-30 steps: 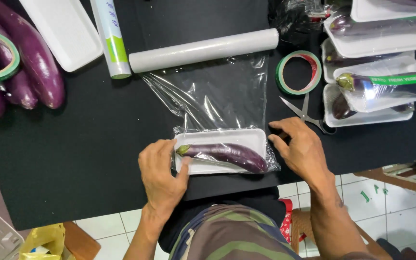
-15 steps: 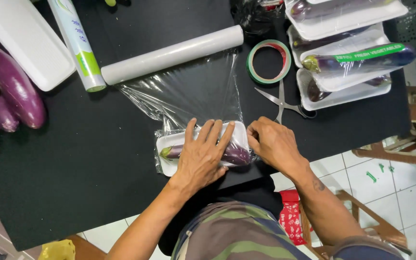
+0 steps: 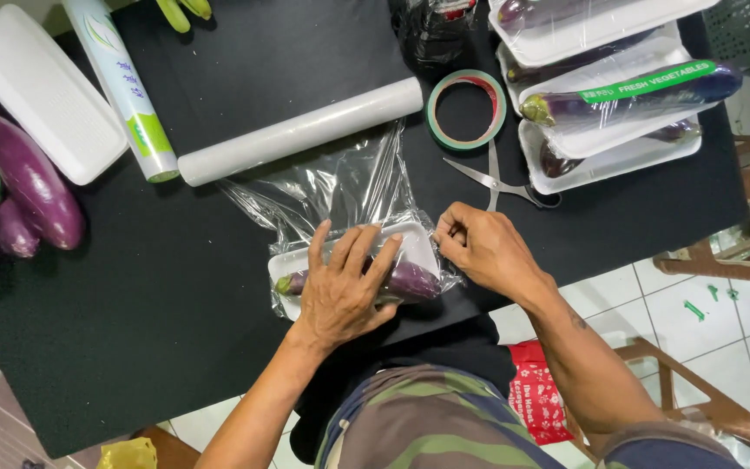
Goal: Wrapping individual eggplants in plastic film on foam trays and securing them with adhesive tape.
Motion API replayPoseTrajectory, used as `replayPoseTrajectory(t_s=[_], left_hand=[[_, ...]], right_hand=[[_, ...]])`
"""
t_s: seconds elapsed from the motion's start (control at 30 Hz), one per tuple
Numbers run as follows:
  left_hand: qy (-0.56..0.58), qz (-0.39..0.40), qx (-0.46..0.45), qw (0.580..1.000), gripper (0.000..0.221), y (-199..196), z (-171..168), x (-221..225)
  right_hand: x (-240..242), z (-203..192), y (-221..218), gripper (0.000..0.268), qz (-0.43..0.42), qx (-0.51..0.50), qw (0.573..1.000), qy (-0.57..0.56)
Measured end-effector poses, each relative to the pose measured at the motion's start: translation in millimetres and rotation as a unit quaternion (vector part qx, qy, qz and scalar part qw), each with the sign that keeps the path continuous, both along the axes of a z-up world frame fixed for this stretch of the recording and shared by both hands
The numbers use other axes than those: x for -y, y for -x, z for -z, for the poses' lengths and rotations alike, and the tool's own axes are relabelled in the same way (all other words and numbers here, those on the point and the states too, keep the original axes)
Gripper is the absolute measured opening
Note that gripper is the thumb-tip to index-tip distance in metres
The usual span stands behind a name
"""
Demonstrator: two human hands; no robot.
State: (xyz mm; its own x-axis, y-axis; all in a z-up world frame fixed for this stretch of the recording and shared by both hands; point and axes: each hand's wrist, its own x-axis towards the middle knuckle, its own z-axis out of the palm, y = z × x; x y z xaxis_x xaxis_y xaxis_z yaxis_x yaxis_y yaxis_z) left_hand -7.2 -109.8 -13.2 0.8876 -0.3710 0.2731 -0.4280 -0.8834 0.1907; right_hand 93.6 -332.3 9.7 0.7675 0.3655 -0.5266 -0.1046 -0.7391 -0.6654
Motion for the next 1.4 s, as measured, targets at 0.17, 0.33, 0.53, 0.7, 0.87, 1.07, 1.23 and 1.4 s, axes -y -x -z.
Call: replayPoseTrajectory(t_s=[0.17,0.33,0.53,0.7,0.87,1.07,1.23,1.4], left_hand=[[-0.004,0.006,0.011,1.0,0.109,2,1,4],[-0.007,0.013,0.029,0.999,0.105,3,4,2],[0.012,0.008,0.039,0.999,0.096,4,7,3],[-0.004,0.016,0.012,1.0,0.098,2,7,1],[-0.015,0.025,-0.018,0.999,0.096,2,3,1],[-0.01,0.017,-0.071,0.997,0.099,5,-6,-2],[0.038,-0.086,0.005,0.996,0.068,-38,0,-44],[-0.106,-0.173,-0.012,0.979,0.064,-120,14,-98]], right_hand=[[-9,-14,-12,0.021,-0.007,-0.004,1.0,-0.023],[-22,2,-30,0.021,-0.063,0.051,0.995,-0.062],[-31,8,-33,0.008,-0.115,0.134,0.982,-0.07],[-27,23,-28,0.005,0.001,0.076,0.987,-0.142],[-20,24,-36,0.005,0.068,0.108,0.986,-0.108],[19,-5,-12,0.012,0.011,0.28,0.954,0.106],[31,-23,16,0.051,-0.048,0.282,0.917,0.278],[57,12,23,0.072,-0.072,0.363,0.891,0.262]])
